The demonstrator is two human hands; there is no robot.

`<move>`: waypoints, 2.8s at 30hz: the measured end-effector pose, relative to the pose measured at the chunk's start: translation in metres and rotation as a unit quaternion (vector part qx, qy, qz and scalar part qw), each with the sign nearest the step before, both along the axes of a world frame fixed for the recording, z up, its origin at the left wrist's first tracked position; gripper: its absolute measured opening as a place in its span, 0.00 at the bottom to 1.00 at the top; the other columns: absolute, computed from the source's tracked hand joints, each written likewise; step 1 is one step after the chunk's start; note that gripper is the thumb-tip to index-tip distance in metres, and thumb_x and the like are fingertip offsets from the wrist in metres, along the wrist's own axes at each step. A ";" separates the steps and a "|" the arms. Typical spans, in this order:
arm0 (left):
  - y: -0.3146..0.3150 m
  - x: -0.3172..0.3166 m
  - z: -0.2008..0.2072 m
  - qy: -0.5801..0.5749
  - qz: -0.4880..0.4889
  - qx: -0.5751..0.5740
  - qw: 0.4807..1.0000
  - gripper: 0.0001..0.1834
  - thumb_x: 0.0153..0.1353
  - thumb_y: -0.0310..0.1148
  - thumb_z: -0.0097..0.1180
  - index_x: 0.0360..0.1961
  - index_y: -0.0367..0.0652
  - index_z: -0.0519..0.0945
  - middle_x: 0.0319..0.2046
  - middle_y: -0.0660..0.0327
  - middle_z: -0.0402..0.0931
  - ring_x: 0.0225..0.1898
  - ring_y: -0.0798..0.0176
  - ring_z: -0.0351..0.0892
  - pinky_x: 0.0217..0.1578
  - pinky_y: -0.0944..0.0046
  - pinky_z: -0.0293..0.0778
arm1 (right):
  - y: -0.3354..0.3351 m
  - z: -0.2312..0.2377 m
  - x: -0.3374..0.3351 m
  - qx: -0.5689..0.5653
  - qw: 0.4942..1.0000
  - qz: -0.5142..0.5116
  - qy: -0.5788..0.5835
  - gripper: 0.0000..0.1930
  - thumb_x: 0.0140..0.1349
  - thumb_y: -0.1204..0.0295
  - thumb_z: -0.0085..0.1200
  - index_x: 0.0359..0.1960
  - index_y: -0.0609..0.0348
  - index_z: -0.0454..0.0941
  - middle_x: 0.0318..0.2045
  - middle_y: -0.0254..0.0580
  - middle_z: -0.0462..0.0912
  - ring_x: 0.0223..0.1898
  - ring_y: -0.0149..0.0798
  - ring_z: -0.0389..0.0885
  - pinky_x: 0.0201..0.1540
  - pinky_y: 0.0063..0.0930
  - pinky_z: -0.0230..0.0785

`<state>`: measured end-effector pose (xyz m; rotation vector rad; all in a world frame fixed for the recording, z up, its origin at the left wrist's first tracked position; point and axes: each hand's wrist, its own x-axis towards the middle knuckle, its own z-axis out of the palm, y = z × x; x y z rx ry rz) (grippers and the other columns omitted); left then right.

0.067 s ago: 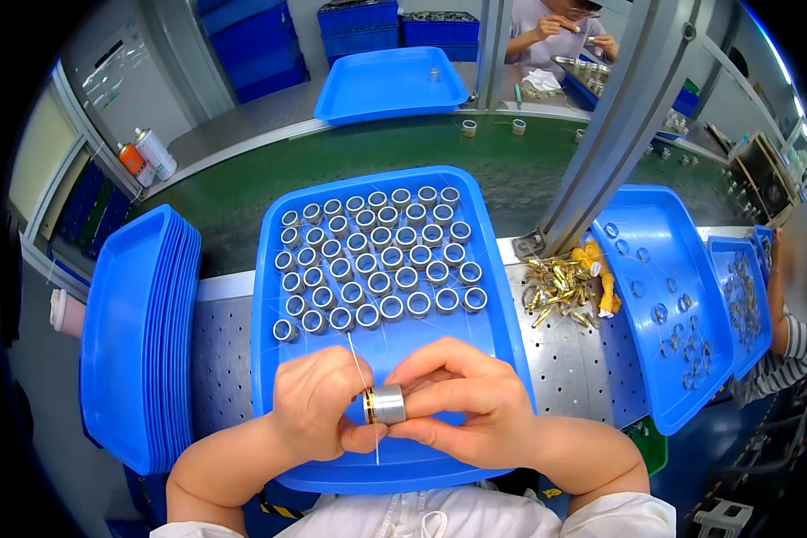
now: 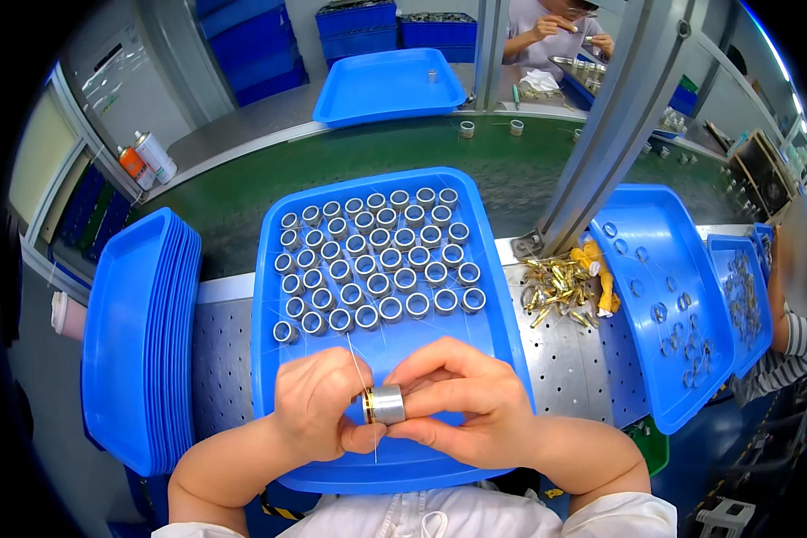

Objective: The person picks up small cylindrical metal components from a blue tray and inserts a thin wire into them. They manipulate the wire and component by hand, then place the assembled unit into a separate blue tray. The process is repeated for multiple units.

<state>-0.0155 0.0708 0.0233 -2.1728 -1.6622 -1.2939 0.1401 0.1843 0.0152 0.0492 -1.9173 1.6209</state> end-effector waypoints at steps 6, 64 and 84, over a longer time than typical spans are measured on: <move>0.003 0.009 -0.003 -0.055 0.009 -0.019 0.998 0.17 0.51 0.42 0.61 0.27 0.40 0.69 0.20 0.59 0.67 0.17 0.60 0.70 0.16 0.65 0.66 | 0.003 0.000 0.001 0.034 0.999 -0.023 0.034 0.10 0.46 0.80 0.64 0.33 0.61 0.82 0.39 0.46 0.76 0.37 0.37 0.79 0.38 0.25 0.74; -0.009 -0.009 -0.010 -0.556 -0.111 -0.180 0.804 0.23 0.35 0.12 0.64 0.38 0.31 0.77 0.41 0.53 0.70 0.41 0.62 0.76 0.42 0.64 0.80 | 0.007 -0.010 -0.015 0.174 0.982 -0.069 0.006 0.13 0.42 0.83 0.65 0.31 0.63 0.79 0.41 0.51 0.77 0.33 0.38 0.82 0.35 0.25 0.77; -0.001 -0.010 -0.028 -0.051 0.024 0.029 0.998 0.23 0.48 0.46 0.62 0.34 0.38 0.71 0.26 0.56 0.72 0.21 0.57 0.72 0.20 0.66 0.69 | 0.004 -0.005 -0.012 0.013 0.999 0.009 -0.028 0.10 0.47 0.81 0.63 0.33 0.64 0.81 0.40 0.52 0.75 0.38 0.39 0.80 0.43 0.27 0.76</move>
